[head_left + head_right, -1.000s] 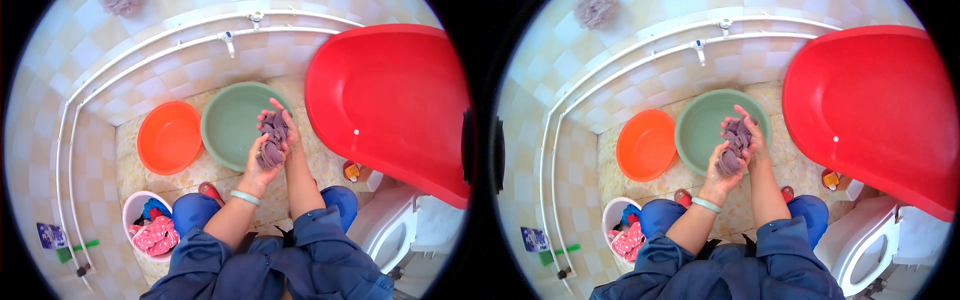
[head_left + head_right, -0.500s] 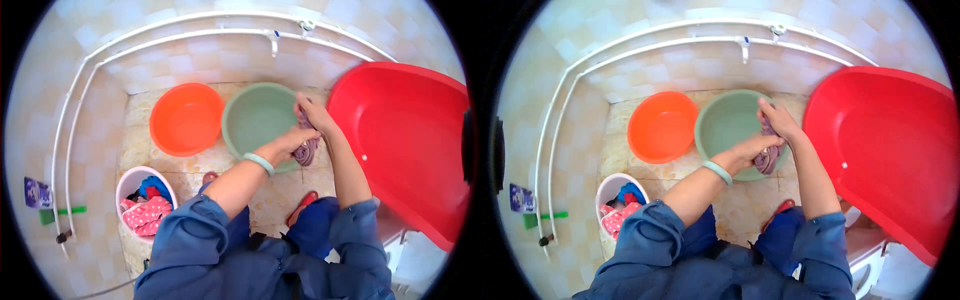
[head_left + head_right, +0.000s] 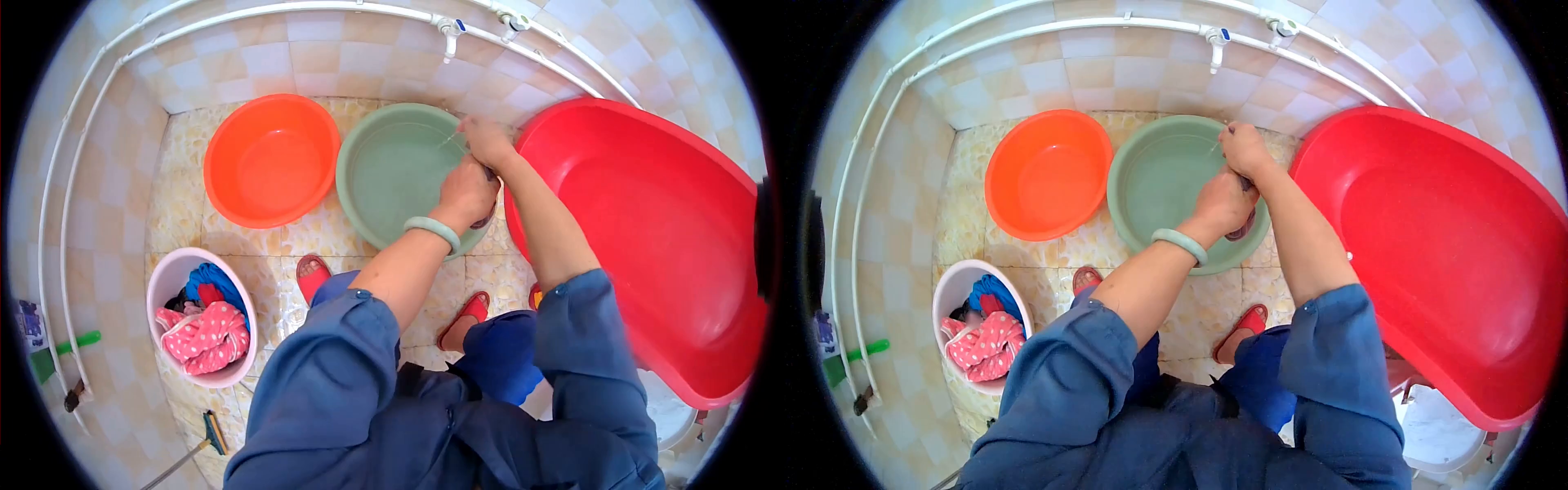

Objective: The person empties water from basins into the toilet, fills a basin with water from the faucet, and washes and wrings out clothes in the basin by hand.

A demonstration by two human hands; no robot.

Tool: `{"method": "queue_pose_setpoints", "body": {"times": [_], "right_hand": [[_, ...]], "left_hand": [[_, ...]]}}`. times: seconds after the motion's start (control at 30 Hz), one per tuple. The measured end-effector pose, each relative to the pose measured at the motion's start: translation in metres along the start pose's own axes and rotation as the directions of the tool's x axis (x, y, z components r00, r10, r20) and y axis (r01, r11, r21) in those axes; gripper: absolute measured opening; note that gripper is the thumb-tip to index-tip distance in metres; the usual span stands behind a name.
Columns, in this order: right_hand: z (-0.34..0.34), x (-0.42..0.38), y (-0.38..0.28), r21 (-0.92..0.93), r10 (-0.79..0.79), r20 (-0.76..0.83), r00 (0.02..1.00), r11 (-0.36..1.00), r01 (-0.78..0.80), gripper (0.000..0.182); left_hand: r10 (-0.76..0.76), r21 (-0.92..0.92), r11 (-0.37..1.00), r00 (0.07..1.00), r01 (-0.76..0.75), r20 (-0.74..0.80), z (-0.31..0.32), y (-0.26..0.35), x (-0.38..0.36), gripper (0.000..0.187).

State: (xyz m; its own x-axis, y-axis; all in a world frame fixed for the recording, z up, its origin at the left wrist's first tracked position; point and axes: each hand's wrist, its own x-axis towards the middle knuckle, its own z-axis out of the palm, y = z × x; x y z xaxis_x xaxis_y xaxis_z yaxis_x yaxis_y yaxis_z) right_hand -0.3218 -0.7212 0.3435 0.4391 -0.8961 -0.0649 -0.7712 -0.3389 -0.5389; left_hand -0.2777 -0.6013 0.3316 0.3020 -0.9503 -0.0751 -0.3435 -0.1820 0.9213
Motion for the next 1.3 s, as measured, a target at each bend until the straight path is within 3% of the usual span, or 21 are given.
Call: {"method": "queue_pose_setpoints", "body": {"times": [0.07, 0.13, 0.27, 0.3, 0.37, 0.43, 0.57, 0.6, 0.7, 0.73, 0.83, 0.87, 0.9, 0.97, 1.07, 1.13, 1.17, 1.2, 1.23, 1.27, 1.3], "right_hand": [[0.003, -0.002, 0.001, 0.082, 0.078, -0.030, 0.996, 0.994, -0.076, 0.029], [0.009, -0.005, 0.008, 0.038, 0.074, -0.110, 0.991, 0.997, -0.070, 0.029], [0.025, -0.014, 0.033, 0.043, 0.053, -0.391, 0.919, 0.998, -0.039, 0.030], [0.020, -0.018, 0.028, 0.282, 0.145, -0.320, 0.936, 0.958, -0.051, 0.031], [0.010, -0.035, 0.021, 0.681, 0.268, -0.090, 0.959, 0.720, -0.137, 0.034], [-0.003, -0.049, 0.021, 0.903, 0.129, 0.017, 0.991, 0.424, -0.070, 0.039], [-0.023, -0.088, 0.023, 0.998, 0.139, 0.065, 0.988, -0.004, -0.065, 0.048], [-0.016, -0.093, 0.037, 0.992, 0.039, 0.128, 0.991, -0.013, -0.127, 0.051], [-0.012, -0.131, 0.008, 0.967, 0.006, 0.255, 0.967, 0.001, -0.255, 0.052], [-0.009, -0.135, 0.005, 0.974, 0.091, 0.226, 0.970, -0.004, -0.227, 0.046], [0.014, -0.122, 0.032, 0.968, 0.129, 0.241, 0.962, 0.039, -0.248, 0.037], [0.015, -0.122, 0.036, 0.965, 0.164, 0.262, 0.951, -0.029, -0.261, 0.030], [0.014, -0.122, 0.034, 0.970, 0.166, 0.242, 0.956, -0.030, -0.241, 0.030], [0.012, -0.121, 0.030, 0.980, 0.168, 0.198, 0.966, -0.030, -0.196, 0.029], [-0.001, -0.117, 0.033, 0.973, 0.215, 0.231, 0.949, -0.027, -0.231, 0.030], [-0.008, -0.119, 0.031, 0.970, 0.232, 0.242, 0.942, -0.037, -0.240, 0.031], [-0.009, -0.120, 0.032, 0.973, 0.244, 0.229, 0.942, -0.043, -0.225, 0.031], [-0.010, -0.120, 0.038, 0.973, 0.249, 0.229, 0.941, -0.029, -0.229, 0.031], [-0.010, -0.120, 0.042, 0.972, 0.254, 0.231, 0.939, -0.012, -0.236, 0.032], [-0.011, -0.121, 0.043, 0.973, 0.257, 0.225, 0.940, -0.007, -0.231, 0.032], [-0.013, -0.122, 0.043, 0.974, 0.261, 0.217, 0.941, 0.003, -0.225, 0.032]], "left_hand": [[-0.004, 0.031, 1.000, 0.999, 0.003, 0.043, -0.006, -0.001, -0.002, 0.039], [0.011, 0.081, 0.997, 0.995, -0.019, 0.098, -0.008, -0.004, -0.006, 0.042], [0.045, 0.215, 0.974, 0.989, -0.075, 0.142, -0.006, -0.015, -0.001, 0.047], [0.028, 0.247, 0.967, 0.988, -0.066, 0.155, -0.004, -0.015, 0.000, 0.048], [-0.022, 0.118, 0.993, 0.983, 0.000, 0.185, -0.013, -0.004, -0.003, 0.051], [0.009, -0.060, 0.998, 0.983, 0.002, 0.183, -0.018, -0.003, -0.003, 0.052], [0.118, -0.550, 0.834, 0.962, 0.038, 0.246, 0.007, -0.026, 0.011, 0.059], [0.142, -0.618, 0.786, 0.974, -0.003, 0.176, 0.004, -0.020, 0.006, 0.062], [0.069, -0.068, 0.996, 0.989, -0.060, 0.128, -0.015, 0.007, -0.014, 0.067], [0.044, 0.092, 0.994, 0.978, -0.063, 0.203, -0.024, 0.023, -0.027, 0.076], [0.220, 0.337, 0.897, 0.951, -0.285, 0.217, -0.004, 0.013, -0.040, 0.091], [0.155, 0.245, 0.944, 0.952, -0.221, 0.264, -0.008, 0.013, -0.036, 0.088], [0.132, 0.162, 0.961, 0.888, -0.223, 0.440, -0.024, 0.016, -0.025, 0.084], [0.122, -0.002, 0.984, 0.665, -0.179, 0.737, -0.072, 0.019, 0.000, 0.075], [-0.012, -0.097, 0.992, 0.844, 0.076, 0.536, -0.143, 0.000, -0.005, 0.059], [-0.093, -0.223, 0.957, 0.924, 0.185, 0.371, -0.192, -0.042, -0.002, 0.062], [-0.236, -0.246, 0.940, 0.971, 0.235, 0.028, -0.203, -0.092, -0.002, 0.067], [-0.347, -0.359, 0.891, 0.927, 0.277, -0.147, -0.217, -0.123, -0.012, 0.072], [-0.477, -0.536, 0.809, 0.803, 0.241, -0.359, -0.220, -0.180, -0.017, 0.074], [-0.529, -0.627, 0.761, 0.721, 0.169, -0.448, -0.224, -0.215, -0.033, 0.078], [-0.547, -0.732, 0.668, 0.755, 0.134, -0.362, -0.233, -0.308, -0.036, 0.077]]}}
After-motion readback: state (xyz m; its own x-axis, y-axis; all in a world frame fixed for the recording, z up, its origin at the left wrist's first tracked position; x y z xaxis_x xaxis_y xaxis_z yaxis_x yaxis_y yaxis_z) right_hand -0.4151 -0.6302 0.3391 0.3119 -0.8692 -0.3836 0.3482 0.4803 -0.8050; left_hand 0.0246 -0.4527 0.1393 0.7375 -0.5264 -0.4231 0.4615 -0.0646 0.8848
